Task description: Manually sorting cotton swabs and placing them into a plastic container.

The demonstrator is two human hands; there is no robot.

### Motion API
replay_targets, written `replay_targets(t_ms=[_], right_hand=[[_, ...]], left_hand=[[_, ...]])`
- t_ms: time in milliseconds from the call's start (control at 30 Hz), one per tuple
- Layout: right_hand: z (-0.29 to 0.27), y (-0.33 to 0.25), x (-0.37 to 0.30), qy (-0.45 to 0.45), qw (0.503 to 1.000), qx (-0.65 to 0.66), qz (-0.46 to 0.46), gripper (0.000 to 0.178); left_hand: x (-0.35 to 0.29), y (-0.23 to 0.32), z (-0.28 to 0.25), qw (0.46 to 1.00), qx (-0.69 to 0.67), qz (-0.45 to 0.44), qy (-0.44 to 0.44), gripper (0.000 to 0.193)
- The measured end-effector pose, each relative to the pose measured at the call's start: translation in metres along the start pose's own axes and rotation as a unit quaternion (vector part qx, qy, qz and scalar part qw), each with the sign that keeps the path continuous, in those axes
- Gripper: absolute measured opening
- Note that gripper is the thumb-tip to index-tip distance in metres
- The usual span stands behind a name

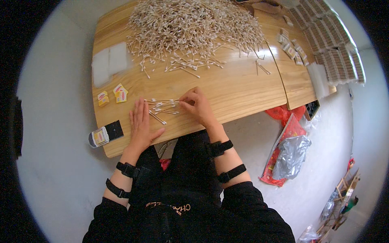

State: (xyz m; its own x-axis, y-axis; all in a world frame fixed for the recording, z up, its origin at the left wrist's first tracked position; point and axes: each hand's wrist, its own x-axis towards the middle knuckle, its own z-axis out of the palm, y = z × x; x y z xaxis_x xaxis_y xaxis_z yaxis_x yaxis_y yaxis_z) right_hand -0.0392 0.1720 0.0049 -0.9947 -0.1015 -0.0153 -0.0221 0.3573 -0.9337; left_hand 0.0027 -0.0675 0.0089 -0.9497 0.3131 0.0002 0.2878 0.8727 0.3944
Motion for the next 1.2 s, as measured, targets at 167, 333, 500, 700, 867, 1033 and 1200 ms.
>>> replay_targets(t_ms=[167, 333, 500, 700, 867, 1033, 1200], right_hand=[[0.011, 0.002, 0.012, 0.072, 0.994, -0.082, 0.003, 0.012], [0.023, 0.000, 0.014, 0.100, 0.982, -0.161, 0.014, 0.013], [0.021, 0.000, 0.011, 0.087, 0.986, -0.141, 0.003, 0.011], [0.020, 0.001, 0.012, 0.075, 0.985, -0.155, -0.001, 0.013], [0.019, -0.003, 0.007, 0.062, 0.989, -0.129, -0.034, 0.014], [0.017, 0.001, 0.003, 0.036, 0.983, -0.155, -0.088, 0.014], [0.015, 0.000, 0.003, 0.040, 0.983, -0.156, -0.086, 0.010]], left_hand=[[0.008, -0.004, 0.003, 0.991, -0.040, 0.031, 0.124, 0.061], [0.021, -0.008, -0.002, 0.981, -0.069, -0.010, 0.182, 0.017], [0.032, -0.016, -0.004, 0.984, -0.073, 0.000, 0.160, 0.015], [0.041, -0.020, -0.013, 0.989, -0.076, 0.039, 0.118, 0.014], [0.040, -0.025, -0.015, 0.990, -0.063, 0.069, 0.102, 0.014], [0.035, 0.000, -0.013, 0.985, 0.006, 0.110, 0.132, 0.057], [0.034, 0.016, 0.003, 0.993, 0.023, 0.111, -0.038, 0.099]])
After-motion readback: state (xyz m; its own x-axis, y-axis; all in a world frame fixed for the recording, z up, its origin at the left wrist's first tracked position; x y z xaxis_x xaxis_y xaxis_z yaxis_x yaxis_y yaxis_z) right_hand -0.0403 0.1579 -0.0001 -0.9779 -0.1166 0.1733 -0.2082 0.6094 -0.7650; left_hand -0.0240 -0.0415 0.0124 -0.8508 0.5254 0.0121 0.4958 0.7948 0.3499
